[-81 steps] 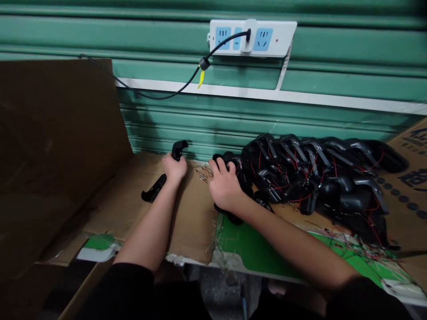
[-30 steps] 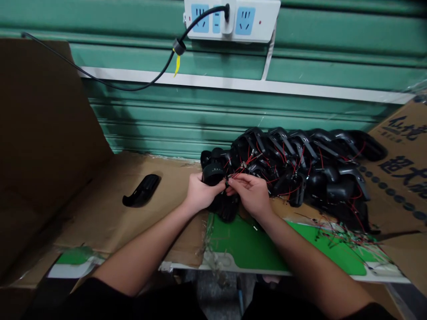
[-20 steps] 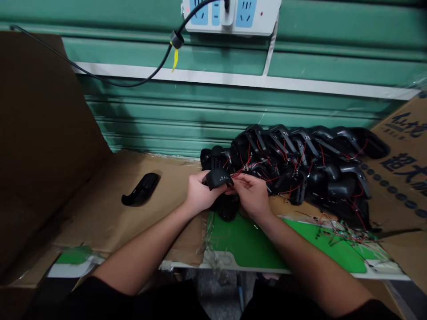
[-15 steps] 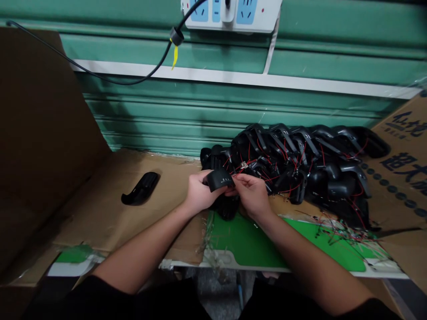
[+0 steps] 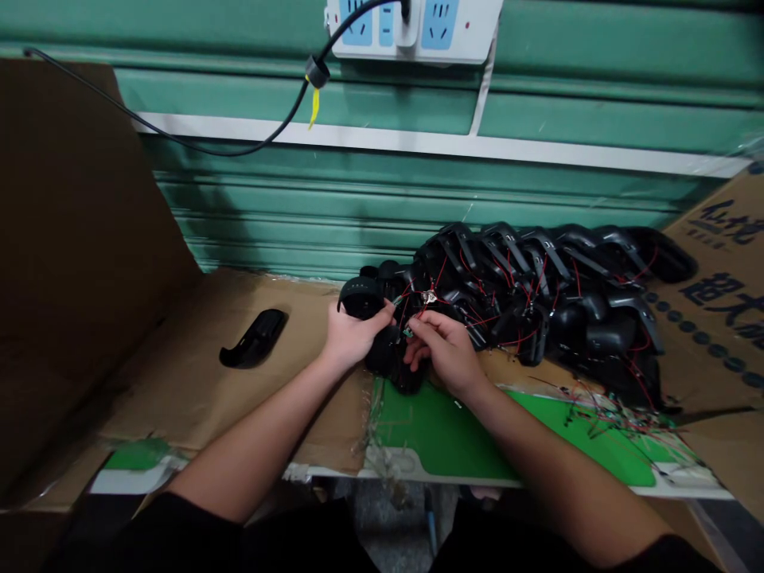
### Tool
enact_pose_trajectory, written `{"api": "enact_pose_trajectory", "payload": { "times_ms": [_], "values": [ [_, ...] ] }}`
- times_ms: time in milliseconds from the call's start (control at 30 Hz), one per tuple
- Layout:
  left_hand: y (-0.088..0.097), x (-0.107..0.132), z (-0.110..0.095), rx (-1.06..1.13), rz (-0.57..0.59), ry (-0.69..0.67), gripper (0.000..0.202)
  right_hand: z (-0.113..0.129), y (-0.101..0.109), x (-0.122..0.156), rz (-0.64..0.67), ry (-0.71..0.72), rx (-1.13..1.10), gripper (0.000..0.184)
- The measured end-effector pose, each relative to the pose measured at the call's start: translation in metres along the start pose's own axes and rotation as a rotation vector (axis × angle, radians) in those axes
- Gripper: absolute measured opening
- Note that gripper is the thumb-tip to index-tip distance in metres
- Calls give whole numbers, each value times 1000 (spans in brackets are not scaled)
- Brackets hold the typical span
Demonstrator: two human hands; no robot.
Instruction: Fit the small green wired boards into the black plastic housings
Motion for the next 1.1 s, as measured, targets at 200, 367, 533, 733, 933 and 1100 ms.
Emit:
{"api": "enact_pose_trajectory", "payload": {
  "times_ms": [200,367,533,733,933,1100],
  "values": [
    [-6,3,12,-43,26,29,49,-2,-3,1,35,6,-25,49],
    [-13,5,9,-3,88,26,50,-3,-5,1,65,-1,-11,48],
    [-7,0,0,59,66,8,47,6,-1,2,57,62,51,43],
    [-7,-1,-5,79,99,2,45,18,17,5,-87,175,157,37],
    [-16,3,6,12,147,10,48,22,24,2,-128,203,201,36],
    [-17,3,5,17,144,13,47,18,15,-5,8,135,181,34]
  ]
}}
Point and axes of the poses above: each hand's wrist, its own x-axis away from the middle knuckle, its own y-axis out of the back of the hand, z = x × y, the point moved 10 cm from there along -x, towards the middle knuckle, and after that the axes turned 2 degrees about -x, right-handed, at the moved point
